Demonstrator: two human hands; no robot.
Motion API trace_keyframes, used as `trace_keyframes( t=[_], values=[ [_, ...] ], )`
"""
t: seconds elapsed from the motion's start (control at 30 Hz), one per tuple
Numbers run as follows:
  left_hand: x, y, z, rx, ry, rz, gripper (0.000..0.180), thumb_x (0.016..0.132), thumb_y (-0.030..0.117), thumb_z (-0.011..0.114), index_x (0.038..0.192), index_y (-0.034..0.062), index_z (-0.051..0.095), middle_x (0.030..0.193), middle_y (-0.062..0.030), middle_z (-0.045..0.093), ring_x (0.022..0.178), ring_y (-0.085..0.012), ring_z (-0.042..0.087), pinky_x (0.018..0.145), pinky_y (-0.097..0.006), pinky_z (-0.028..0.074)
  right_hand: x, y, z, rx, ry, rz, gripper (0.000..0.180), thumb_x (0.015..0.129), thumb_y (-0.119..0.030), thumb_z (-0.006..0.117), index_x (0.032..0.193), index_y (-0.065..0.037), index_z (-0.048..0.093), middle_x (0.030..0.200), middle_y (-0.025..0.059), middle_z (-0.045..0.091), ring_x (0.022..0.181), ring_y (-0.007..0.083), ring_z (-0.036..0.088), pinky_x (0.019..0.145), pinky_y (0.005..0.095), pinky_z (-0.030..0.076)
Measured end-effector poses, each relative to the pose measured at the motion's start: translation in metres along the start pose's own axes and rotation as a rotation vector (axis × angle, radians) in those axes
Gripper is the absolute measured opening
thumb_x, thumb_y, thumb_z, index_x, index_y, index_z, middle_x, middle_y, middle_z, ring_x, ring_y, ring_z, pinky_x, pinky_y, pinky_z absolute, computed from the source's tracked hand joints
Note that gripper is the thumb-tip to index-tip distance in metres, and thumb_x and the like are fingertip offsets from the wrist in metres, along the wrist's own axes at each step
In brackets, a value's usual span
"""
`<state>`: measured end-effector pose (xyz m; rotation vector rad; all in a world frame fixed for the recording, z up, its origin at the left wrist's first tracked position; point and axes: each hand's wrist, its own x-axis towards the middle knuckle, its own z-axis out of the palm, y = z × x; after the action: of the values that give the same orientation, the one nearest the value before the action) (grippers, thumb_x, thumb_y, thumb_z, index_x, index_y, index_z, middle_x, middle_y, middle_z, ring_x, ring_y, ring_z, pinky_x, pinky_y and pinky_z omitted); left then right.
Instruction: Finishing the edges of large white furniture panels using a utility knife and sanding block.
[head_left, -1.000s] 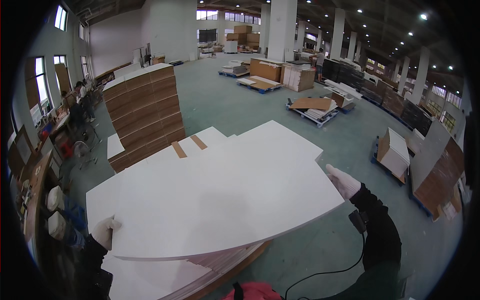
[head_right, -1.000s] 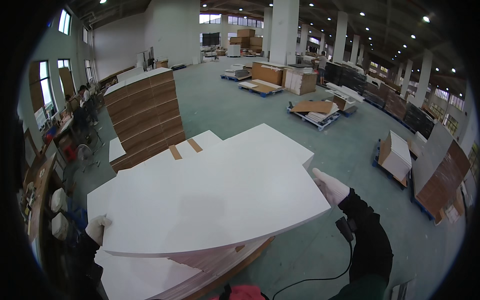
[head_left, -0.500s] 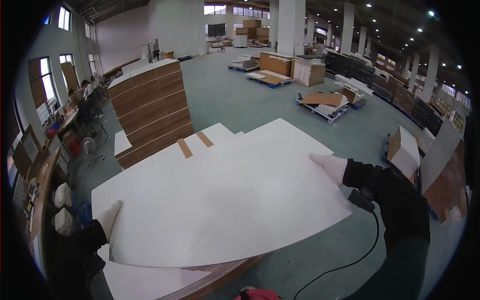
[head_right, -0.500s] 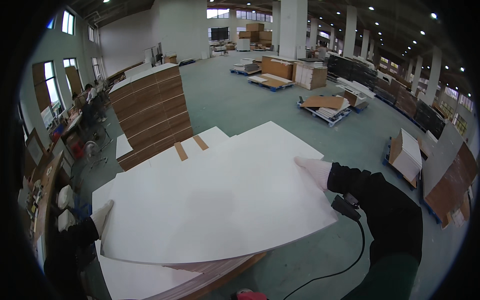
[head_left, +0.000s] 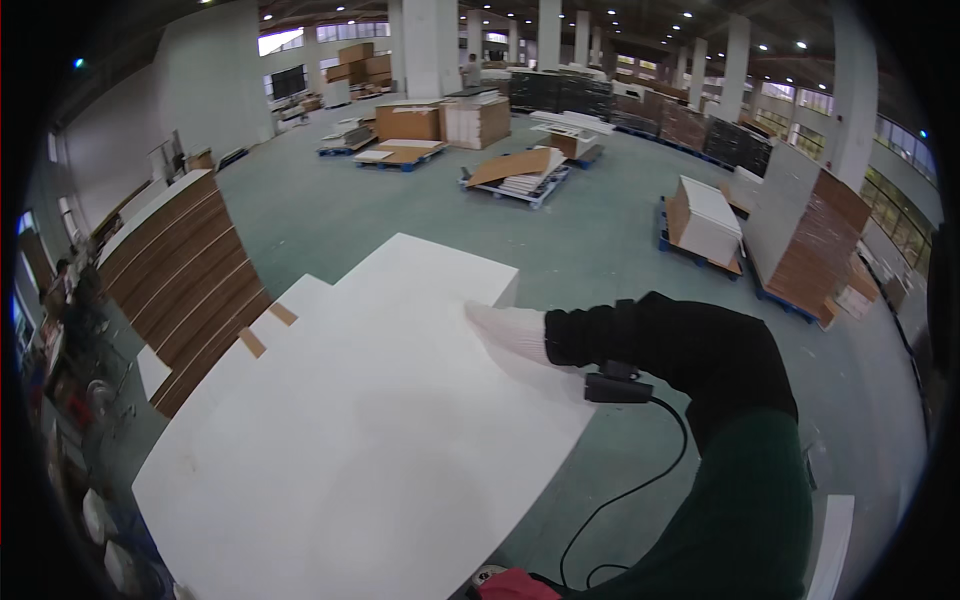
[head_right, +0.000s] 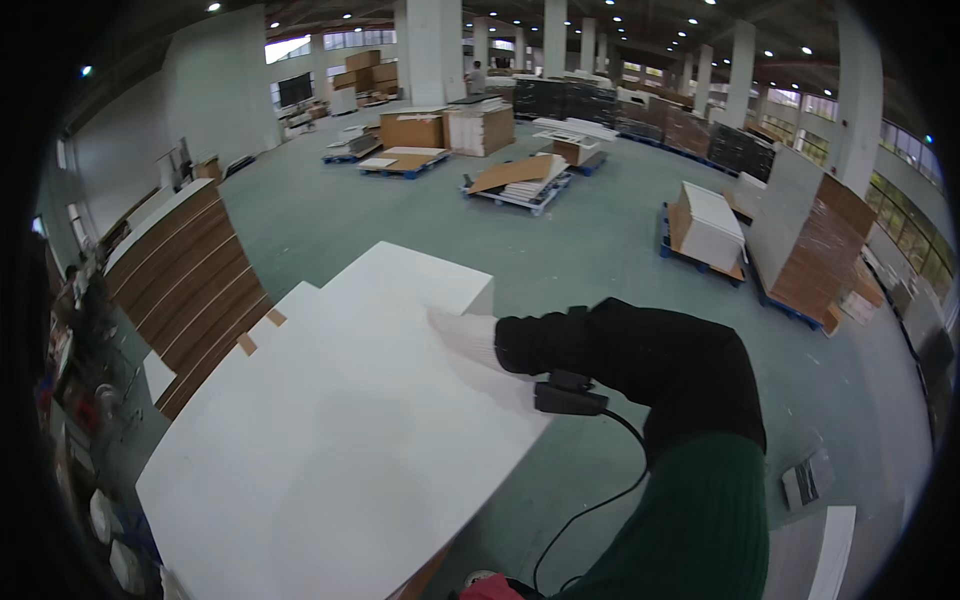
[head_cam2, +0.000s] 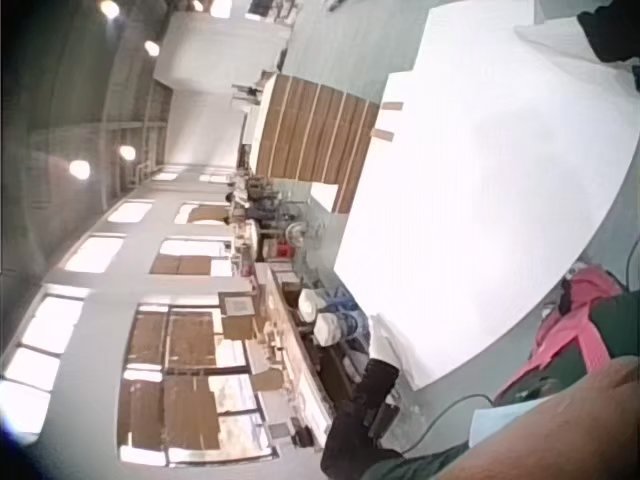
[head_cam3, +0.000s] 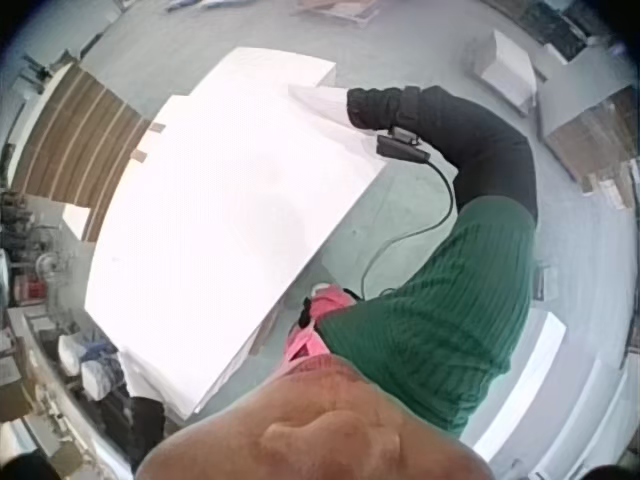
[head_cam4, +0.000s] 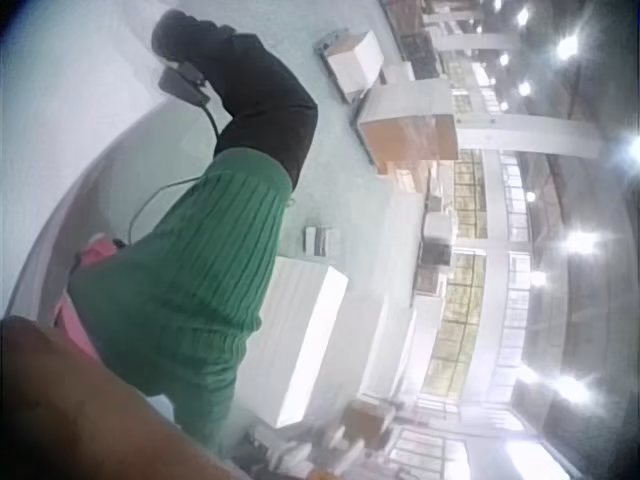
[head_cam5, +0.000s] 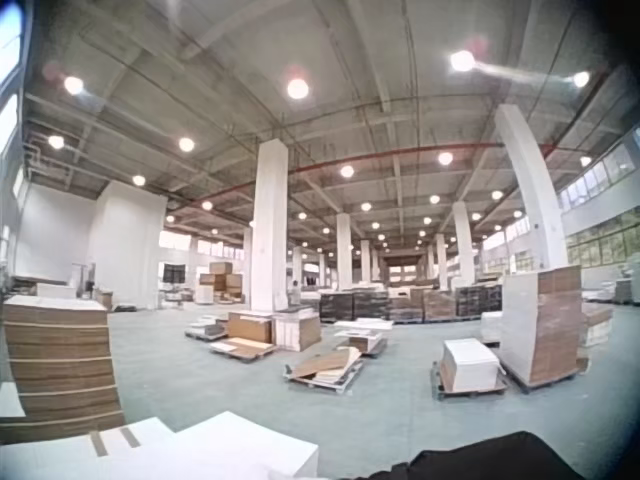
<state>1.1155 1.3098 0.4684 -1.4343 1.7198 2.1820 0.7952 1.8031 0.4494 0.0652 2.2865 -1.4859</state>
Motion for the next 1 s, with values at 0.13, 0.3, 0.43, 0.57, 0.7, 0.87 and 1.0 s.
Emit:
trace_keyframes(
  t=[0.13,0.3,0.43,0.57,0.7,0.87,1.0],
  values=[
    [-0.027,-0.048,-0.040,-0.157,0.188,0.093,0.067,0.095,0.052,0.047,0.147,0.0107,0.035,0.149,-0.0097,0.039,0.134,-0.0255,0.039,0.111,-0.040,0.031,-0.001,0.034,0.018,-0.079,0.033,0.010,0.083,0.094,-0.064,0.030,0.127,0.008,0.053,0.128,0.0249,0.056,0.122,0.0336,0.052,0.101,0.0349,0.039],
    [-0.041,-0.117,-0.127,-0.181,0.396,0.180,0.087,0.087,0.067,0.052,0.138,-0.0039,0.044,0.137,-0.0119,0.049,0.121,-0.0225,0.047,0.104,-0.033,0.036,-0.065,0.034,0.066,0.135,-0.089,-0.196,0.071,0.100,-0.054,0.029,0.132,0.007,0.048,0.126,0.0171,0.058,0.120,0.0234,0.051,0.101,0.0310,0.039],
    [-0.082,-0.143,-0.172,0.092,0.690,-0.036,0.102,0.082,0.082,0.032,0.134,-0.0044,0.049,0.132,-0.0187,0.054,0.121,-0.0281,0.050,0.105,-0.035,0.034,-0.142,0.014,0.143,0.545,-0.423,-0.260,0.065,0.102,-0.050,0.027,0.144,-0.001,0.035,0.141,0.0125,0.045,0.126,0.0262,0.048,0.103,0.0357,0.041],
    [-0.131,-0.242,-0.270,0.044,0.681,0.051,0.104,0.082,0.083,0.024,0.133,-0.0032,0.051,0.127,-0.0210,0.058,0.121,-0.0323,0.052,0.106,-0.036,0.033,-0.169,0.030,0.240,0.581,-0.542,-0.273,0.063,0.103,-0.050,0.026,0.144,-0.003,0.034,0.141,0.0112,0.045,0.126,0.0249,0.046,0.103,0.0360,0.040],
    [-0.164,-0.346,-0.366,-0.031,0.910,-0.078,0.098,0.087,0.079,0.024,0.134,-0.0028,0.050,0.129,-0.0212,0.057,0.123,-0.0317,0.051,0.107,-0.035,0.032,-0.218,0.055,0.361,0.502,-0.685,-0.217,0.063,0.103,-0.048,0.027,0.142,0.001,0.036,0.141,0.0120,0.045,0.128,0.0249,0.044,0.106,0.0345,0.035],
    [-0.213,-0.461,-0.463,-0.114,1.083,-0.065,0.094,0.089,0.075,0.029,0.134,-0.0050,0.050,0.128,-0.0208,0.057,0.122,-0.0294,0.051,0.106,-0.034,0.033,-0.250,0.138,0.528,0.402,-0.699,-0.279,0.060,0.104,-0.044,0.028,0.142,0.001,0.036,0.142,0.0106,0.044,0.129,0.0234,0.042,0.108,0.0345,0.031],
    [-0.260,-0.523,-0.536,-0.263,1.116,-0.042,0.092,0.090,0.072,0.033,0.131,-0.0080,0.051,0.123,-0.0176,0.060,0.116,-0.0235,0.054,0.102,-0.033,0.037,-0.289,0.166,0.626,0.411,-0.750,-0.126,0.062,0.103,-0.046,0.028,0.142,0.002,0.036,0.142,0.0114,0.044,0.129,0.0242,0.043,0.108,0.0350,0.032]
  ],
)
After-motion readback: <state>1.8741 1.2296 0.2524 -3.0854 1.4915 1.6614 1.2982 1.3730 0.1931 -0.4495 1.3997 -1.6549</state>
